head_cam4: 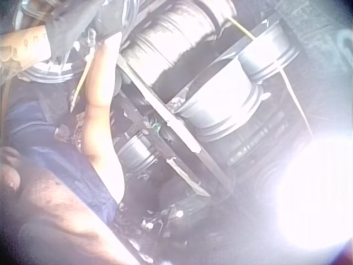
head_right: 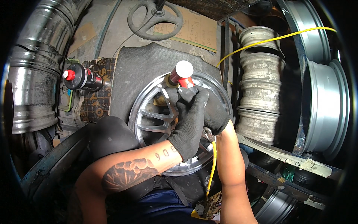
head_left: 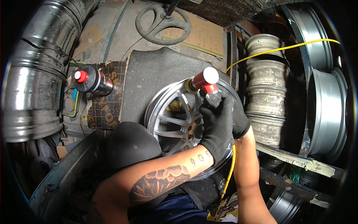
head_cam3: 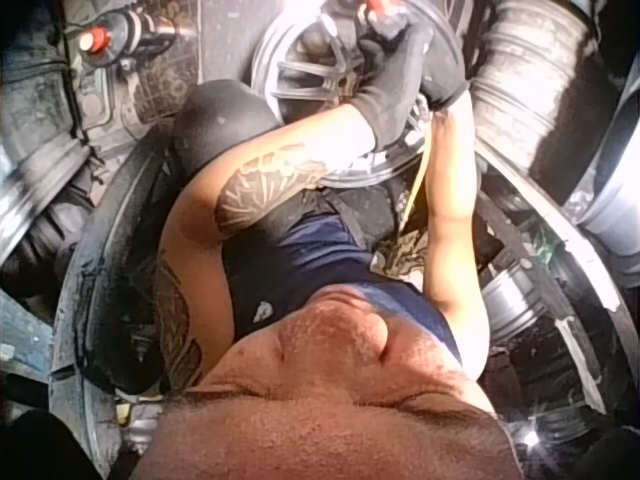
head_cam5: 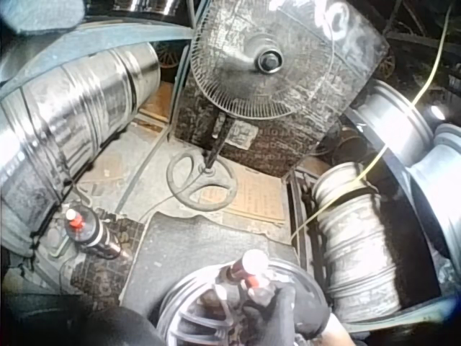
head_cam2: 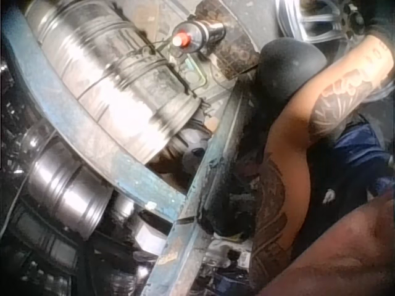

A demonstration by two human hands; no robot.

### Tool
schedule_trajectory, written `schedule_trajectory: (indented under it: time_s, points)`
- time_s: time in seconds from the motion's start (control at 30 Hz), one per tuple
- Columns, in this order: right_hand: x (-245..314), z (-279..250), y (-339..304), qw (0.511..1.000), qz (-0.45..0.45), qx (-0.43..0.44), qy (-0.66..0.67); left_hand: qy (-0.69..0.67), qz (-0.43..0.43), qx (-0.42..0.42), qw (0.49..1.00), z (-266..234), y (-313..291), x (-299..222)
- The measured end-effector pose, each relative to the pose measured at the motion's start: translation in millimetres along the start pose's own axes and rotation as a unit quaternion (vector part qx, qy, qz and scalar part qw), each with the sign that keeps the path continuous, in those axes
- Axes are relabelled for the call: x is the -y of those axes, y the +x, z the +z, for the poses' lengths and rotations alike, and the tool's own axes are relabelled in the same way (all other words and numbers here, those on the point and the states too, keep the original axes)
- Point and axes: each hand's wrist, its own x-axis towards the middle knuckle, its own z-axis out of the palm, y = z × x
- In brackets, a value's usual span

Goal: The person uses a pneumatic polishing tool to buff the surface of a silver alloy wheel rim. They rotate the rim by hand to access different sections and briefly apply a liquid from a bottle before continuing to polish.

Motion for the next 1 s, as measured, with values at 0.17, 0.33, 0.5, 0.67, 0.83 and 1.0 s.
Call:
schedule_trajectory:
  time_s: [0.17,0.33,0.5,0.67,0.83,1.0]
  points:
    - [-2.5,-0.2,-3.5,0.991,0.094,0.013,0.095,-0.001,0.004,-0.006,1.0,-1.1,2.7,1.2]
    - [0.5,-2.3,-4.2,0.988,0.121,0.009,0.097,0.002,0.004,-0.01,1.0,-0.8,3.6,0.7]
    - [-7.8,0.6,-4.4,0.998,0.04,0.016,0.056,0.002,0.009,-0.018,1.0,-1.5,2.7,0.3]
    - [1.8,3.1,-1.7,0.987,0.11,0.002,0.119,0.0,0.008,-0.021,1.0,-1.5,4.7,2.3]
    - [14.5,-2.3,-2.5,0.964,0.177,-0.015,0.197,0.003,0.006,-0.02,1.0,0.4,4.6,4.5]
    - [13.4,2.7,1.7,0.979,0.147,-0.012,0.141,0.004,0.015,-0.033,0.999,-2.9,8.0,3.0]
